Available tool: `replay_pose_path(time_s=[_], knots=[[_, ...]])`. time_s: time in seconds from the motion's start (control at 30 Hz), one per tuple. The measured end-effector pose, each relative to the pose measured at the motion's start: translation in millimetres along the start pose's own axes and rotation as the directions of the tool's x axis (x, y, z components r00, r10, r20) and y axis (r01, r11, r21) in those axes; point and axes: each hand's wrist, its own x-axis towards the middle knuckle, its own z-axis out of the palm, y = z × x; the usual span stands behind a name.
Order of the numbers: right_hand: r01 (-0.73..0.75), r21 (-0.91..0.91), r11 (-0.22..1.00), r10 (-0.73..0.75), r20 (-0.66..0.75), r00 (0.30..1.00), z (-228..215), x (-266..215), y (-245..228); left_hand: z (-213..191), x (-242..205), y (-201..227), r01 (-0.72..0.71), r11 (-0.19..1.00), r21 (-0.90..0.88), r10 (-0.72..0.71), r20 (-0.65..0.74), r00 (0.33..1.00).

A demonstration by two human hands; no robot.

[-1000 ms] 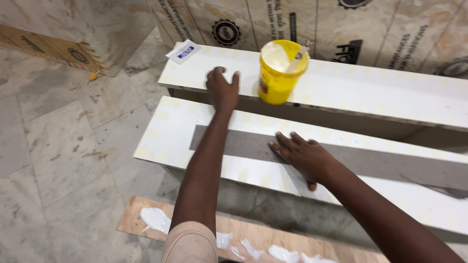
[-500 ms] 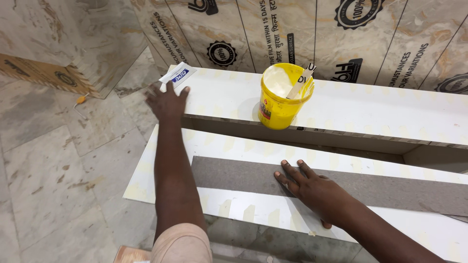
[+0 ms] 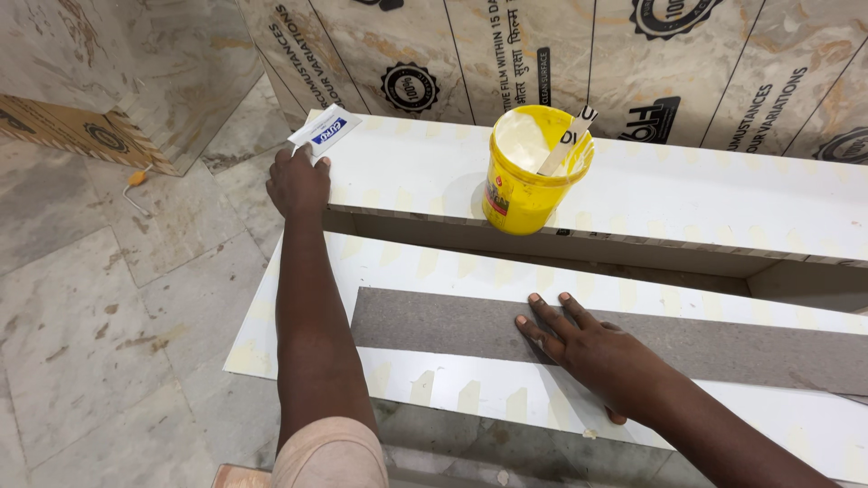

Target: The person applies white glue from a yellow container onto a wooden plank using a small white plastic scraper. They spread the glue along the length of the plank.

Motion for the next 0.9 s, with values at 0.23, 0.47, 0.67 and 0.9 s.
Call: replay_pose_path(time_s=[0.23,0.47,0.67,0.9], knots=[[0.0,0.009,1.0,0.0,0.012,1.0,-1.7,-0.1,1.0,-15.2,-1.8,18.4,0.126,0.988,-0.088,-0.129,-0.033,0.991],[-0.004,0.011,1.0,0.004,0.033,0.999,-4.2,0.0,2.1,-22.2,11.0,30.7,0.411,0.904,-0.117,-0.418,-0.033,0.908],[0.001,0.015,1.0,-0.001,0.022,1.0,-4.9,-0.4,3.3,-17.8,17.3,32.7,0.423,0.889,-0.175,-0.437,-0.051,0.898],[-0.001,0.022,1.0,0.001,0.037,0.999,-6.1,-1.0,1.1,-18.8,25.5,27.7,0.46,0.874,-0.158,-0.466,-0.001,0.885]])
